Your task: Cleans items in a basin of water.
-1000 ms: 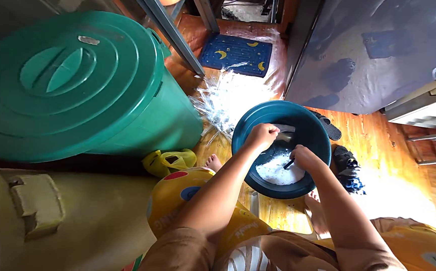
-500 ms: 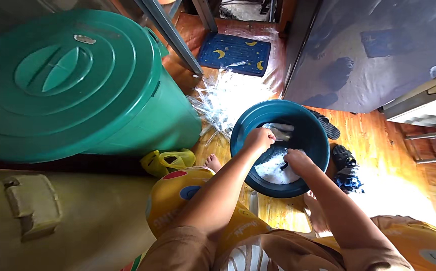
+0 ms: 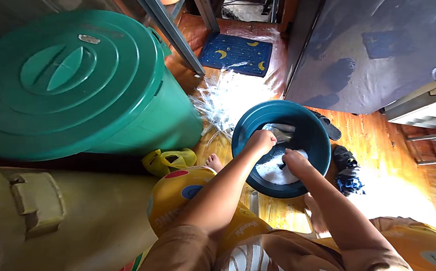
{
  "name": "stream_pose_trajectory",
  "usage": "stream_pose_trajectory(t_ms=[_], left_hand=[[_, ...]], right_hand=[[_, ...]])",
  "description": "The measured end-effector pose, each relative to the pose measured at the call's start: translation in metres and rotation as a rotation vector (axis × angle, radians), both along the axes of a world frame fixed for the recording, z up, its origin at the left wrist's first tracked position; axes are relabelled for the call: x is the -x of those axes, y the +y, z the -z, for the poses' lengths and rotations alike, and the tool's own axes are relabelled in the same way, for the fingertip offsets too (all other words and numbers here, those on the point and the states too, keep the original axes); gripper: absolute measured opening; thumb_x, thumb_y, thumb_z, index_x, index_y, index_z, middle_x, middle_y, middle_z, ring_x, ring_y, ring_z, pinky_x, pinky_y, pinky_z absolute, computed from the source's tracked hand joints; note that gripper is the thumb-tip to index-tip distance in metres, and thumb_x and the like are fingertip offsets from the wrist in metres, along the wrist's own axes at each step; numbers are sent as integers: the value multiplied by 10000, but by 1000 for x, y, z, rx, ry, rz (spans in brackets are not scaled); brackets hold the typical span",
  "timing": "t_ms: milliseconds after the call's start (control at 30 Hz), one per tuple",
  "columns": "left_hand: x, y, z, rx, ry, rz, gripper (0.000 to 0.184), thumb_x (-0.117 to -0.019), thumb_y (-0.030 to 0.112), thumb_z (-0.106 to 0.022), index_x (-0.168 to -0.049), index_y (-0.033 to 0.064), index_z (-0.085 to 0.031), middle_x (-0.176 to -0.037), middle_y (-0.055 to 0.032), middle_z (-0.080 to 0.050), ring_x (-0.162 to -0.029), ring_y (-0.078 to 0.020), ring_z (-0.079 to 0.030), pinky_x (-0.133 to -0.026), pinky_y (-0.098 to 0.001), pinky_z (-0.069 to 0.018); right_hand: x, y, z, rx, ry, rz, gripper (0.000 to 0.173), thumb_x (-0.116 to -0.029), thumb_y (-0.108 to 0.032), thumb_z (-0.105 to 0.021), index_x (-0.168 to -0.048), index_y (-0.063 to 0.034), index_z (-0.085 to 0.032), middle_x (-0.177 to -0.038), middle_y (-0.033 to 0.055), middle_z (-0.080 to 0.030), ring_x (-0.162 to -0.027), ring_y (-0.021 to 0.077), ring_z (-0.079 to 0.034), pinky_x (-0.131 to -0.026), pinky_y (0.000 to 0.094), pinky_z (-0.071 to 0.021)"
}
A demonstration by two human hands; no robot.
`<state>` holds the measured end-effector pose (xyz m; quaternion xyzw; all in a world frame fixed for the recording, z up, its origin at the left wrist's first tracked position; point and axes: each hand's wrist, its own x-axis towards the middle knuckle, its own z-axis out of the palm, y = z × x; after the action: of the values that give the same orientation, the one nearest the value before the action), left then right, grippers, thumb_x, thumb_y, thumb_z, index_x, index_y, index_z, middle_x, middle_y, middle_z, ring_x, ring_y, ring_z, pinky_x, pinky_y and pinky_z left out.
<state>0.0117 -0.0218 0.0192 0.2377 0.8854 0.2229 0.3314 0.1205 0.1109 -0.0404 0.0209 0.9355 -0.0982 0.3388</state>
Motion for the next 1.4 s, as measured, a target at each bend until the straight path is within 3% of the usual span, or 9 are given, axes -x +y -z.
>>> stream_pose_trajectory(t_ms=[267,433,733,900,1400], left_hand=[[1,-2,5,-15,-24,-1,136,-987,151,-678,-1070,106,-776,-1013,-78,-769,-948,-209,-739,-936,-463,-573],[-1,-4,8,-22,4,51,126,-967,145,-704,-1048,86,-780,-1016,-115,-762,-969,-274,-725,-931,-523,-557],[-1,-2,12,80,-46,55,171,-984,180,-675,-1098,96,-770,-1066,-128,-753,-1018,-290,-716,-948,-539,-551],[-1,-1,21,117,-60,32,172,-977,183,-667,-1092,108,-770,-1014,-106,-757,-958,-272,-723,-916,-532,-560],[-8,5,19,67,-129,57,194,-981,149,-664,-1140,87,-756,-1066,-114,-753,-1003,-251,-721,-958,-498,-555]], right_hand=[[-4,28,-5,169,39,156,274,-944,1,-589,-1176,-44,-728,-1309,198,-622,-1259,351,-581,-1080,520,-452],[-8,39,-28,247,128,304,243,-950,-17,-630,-1169,-37,-735,-1262,177,-649,-1207,301,-613,-1070,458,-466],[-12,54,-62,274,294,542,187,-932,-21,-693,-1108,-44,-750,-1190,157,-666,-1119,287,-643,-997,473,-518],[-11,55,-66,271,328,556,173,-924,-32,-712,-1091,-51,-754,-1173,155,-667,-1111,293,-641,-983,496,-521],[-4,44,-60,242,335,500,184,-921,-12,-699,-1089,-58,-759,-1177,155,-664,-1111,296,-645,-977,488,-531]])
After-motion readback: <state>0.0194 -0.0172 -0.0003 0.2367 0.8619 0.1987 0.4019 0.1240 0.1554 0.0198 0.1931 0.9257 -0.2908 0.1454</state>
